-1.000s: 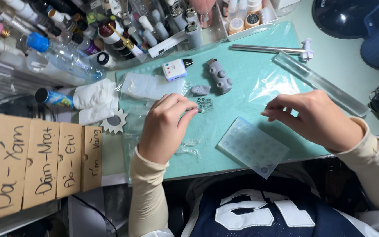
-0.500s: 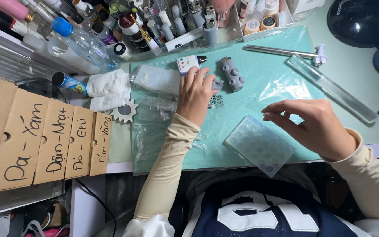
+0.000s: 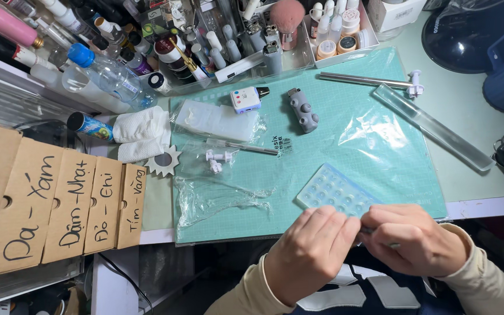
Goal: The person removes small gray clay pieces from a silicone mold and attaches them to a gray cylindrical device. They then use a red-handled tool to apply a substance to the device's USB port.
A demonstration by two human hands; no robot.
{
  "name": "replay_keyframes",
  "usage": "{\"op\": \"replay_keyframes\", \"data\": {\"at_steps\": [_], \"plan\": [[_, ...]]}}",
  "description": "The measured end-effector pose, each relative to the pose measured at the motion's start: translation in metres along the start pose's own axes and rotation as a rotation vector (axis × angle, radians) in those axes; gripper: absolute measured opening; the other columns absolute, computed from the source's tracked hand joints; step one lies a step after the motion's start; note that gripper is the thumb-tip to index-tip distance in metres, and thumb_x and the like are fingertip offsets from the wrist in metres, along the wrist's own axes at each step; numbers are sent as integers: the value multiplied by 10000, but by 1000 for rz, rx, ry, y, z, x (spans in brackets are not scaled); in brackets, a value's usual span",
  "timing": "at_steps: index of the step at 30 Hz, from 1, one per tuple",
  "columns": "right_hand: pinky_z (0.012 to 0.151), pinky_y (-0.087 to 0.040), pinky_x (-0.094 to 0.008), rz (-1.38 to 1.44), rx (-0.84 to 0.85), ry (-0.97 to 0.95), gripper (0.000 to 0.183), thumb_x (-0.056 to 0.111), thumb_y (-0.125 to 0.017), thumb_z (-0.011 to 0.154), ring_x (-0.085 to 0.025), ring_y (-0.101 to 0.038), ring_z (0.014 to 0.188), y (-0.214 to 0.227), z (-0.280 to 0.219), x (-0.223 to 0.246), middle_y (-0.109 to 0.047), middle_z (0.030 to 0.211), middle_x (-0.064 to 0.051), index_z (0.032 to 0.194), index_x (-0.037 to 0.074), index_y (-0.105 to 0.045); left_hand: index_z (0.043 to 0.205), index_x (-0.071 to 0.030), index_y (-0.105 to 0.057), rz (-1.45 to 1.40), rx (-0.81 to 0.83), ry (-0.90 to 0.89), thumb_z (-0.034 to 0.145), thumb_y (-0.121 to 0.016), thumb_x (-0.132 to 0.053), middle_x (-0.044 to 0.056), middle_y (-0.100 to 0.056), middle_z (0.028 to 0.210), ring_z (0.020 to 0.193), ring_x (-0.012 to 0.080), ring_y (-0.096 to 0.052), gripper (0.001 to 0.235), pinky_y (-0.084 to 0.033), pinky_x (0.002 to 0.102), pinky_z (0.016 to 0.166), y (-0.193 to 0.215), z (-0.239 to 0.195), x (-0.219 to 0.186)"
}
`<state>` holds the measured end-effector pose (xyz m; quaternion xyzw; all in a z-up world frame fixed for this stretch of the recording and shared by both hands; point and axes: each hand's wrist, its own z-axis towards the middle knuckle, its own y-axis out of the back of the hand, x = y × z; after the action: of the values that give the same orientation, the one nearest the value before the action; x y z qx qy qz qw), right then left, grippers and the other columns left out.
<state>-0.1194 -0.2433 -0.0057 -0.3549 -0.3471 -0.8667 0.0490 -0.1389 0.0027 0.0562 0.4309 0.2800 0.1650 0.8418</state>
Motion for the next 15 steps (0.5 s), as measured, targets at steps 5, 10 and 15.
{"op": "replay_keyframes", "data": {"at_steps": [5,10,15], "plan": [[501,-344,-292,528,-2,-123,357,-114,-617,924,-114,-416,569,-8,-23,2,-469,736,-45,1073,77,-354,1202,63,-623,-405,66,-141,991,-764,-170,160,-651,1037,1054,297,-651,345,-540,381,973,-3,-2,14],[606,-342,-307,1242,58,-456,347,-122,-570,961,-132,-429,678,-4,-43,-3,-471,766,-63,1144,40,-323,1225,51,-637,-759,161,-158,1033,-757,-201,134,-664,1079,1048,268,-668,338,-566,335,965,-17,-13,28],[568,-339,-281,1521,9,-727,468,-97,-604,821,-125,-431,641,-7,-35,-20,-513,747,-100,1164,14,-306,1250,2,-664,-975,247,-145,1041,-744,-182,95,-695,1060,1000,231,-677,290,-565,314,926,-25,-11,48]]}}
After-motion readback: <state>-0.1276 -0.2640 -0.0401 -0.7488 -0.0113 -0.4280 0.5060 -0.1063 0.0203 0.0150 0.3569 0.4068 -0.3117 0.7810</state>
